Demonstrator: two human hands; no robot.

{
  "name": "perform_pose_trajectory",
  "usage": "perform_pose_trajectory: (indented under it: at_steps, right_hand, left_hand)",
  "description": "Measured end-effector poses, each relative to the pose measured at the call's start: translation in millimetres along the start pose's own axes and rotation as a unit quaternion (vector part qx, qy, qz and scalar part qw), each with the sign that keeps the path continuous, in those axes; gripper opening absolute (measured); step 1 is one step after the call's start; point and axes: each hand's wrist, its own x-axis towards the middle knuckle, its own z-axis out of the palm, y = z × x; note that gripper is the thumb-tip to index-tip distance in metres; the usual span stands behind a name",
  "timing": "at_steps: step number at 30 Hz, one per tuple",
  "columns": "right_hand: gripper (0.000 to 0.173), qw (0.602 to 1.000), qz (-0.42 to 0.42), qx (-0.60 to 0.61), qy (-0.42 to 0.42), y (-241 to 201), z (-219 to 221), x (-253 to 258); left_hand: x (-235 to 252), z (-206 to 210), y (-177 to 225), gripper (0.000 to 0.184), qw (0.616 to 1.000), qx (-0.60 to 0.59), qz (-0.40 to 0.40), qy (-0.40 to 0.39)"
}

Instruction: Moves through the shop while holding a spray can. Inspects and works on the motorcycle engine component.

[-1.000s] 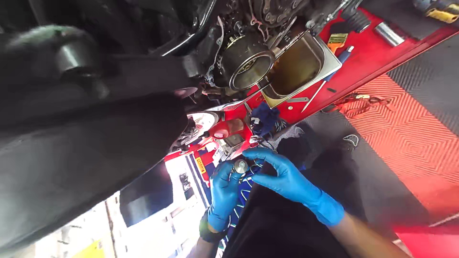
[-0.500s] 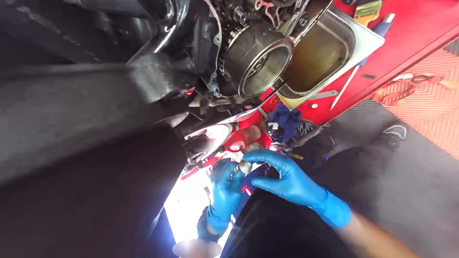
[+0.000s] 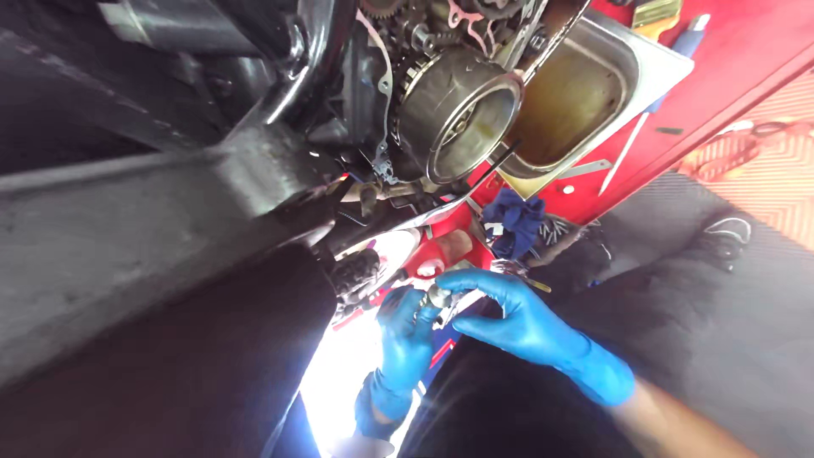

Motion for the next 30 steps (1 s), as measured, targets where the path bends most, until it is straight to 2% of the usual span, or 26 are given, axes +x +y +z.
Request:
perform_pose_trajectory:
  at_steps: [5, 8, 10, 11, 15, 17, 21, 25, 27, 29, 30]
  right_hand:
    - [0.038, 1.000, 0.005, 0.011, -0.007, -2.4, -2.6, 2.8]
    - [0.022, 1.000, 0.007, 0.006, -0.006, -2.9, -8.5, 2.5]
    - [0.019, 1.000, -0.002, -0.002, 0.005, -5.3, -12.1, 3.2]
    - [0.026, 1.000, -0.008, 0.008, 0.008, -7.9, -12.9, 5.1]
    - [0.087, 0.996, 0.027, 0.078, -0.044, -21.0, -7.0, 28.7]
    - [0.101, 0.987, 0.058, 0.130, -0.074, -21.7, -1.1, 46.9]
    - [0.106, 0.979, 0.068, 0.181, -0.060, -18.3, 7.2, 82.2]
    - [0.105, 0.985, 0.087, 0.149, -0.028, -16.2, 13.4, 102.9]
    - [0.101, 0.987, 0.095, 0.126, -0.011, -14.7, 16.6, 109.5]
    - [0.097, 0.988, 0.112, 0.106, 0.002, -16.0, 18.6, 114.1]
    - [0.096, 0.988, 0.115, 0.106, 0.006, -15.3, 19.4, 115.7]
  left_hand:
    - [0.1, -1.7, 6.1, 0.013, 0.999, 0.004, -0.038, -0.014]
    - [0.9, -2.4, 4.6, 0.012, 0.994, -0.021, -0.105, -0.023]
    - [1.3, -6.4, -4.1, 0.014, 0.989, -0.046, -0.140, -0.030]
    - [0.8, -9.2, -7.9, 0.013, 0.987, -0.055, -0.147, -0.036]
    - [-3.8, -15.0, -17.0, 0.011, 0.979, -0.082, -0.177, -0.065]
    - [-7.9, -14.5, -21.3, 0.013, 0.970, -0.101, -0.208, -0.080]
    - [-18.9, -10.6, -36.9, 0.014, 0.956, -0.117, -0.250, -0.100]
    - [-26.5, -9.6, -50.2, 0.015, 0.968, -0.098, -0.202, -0.107]
    - [-14.8, -13.2, -34.3, 0.015, 0.951, -0.050, -0.274, -0.138]
    - [5.9, -14.5, -9.2, 0.017, 0.909, -0.003, -0.380, -0.171]
    - [-1.7, -13.7, -18.6, 0.015, 0.918, -0.015, -0.361, -0.165]
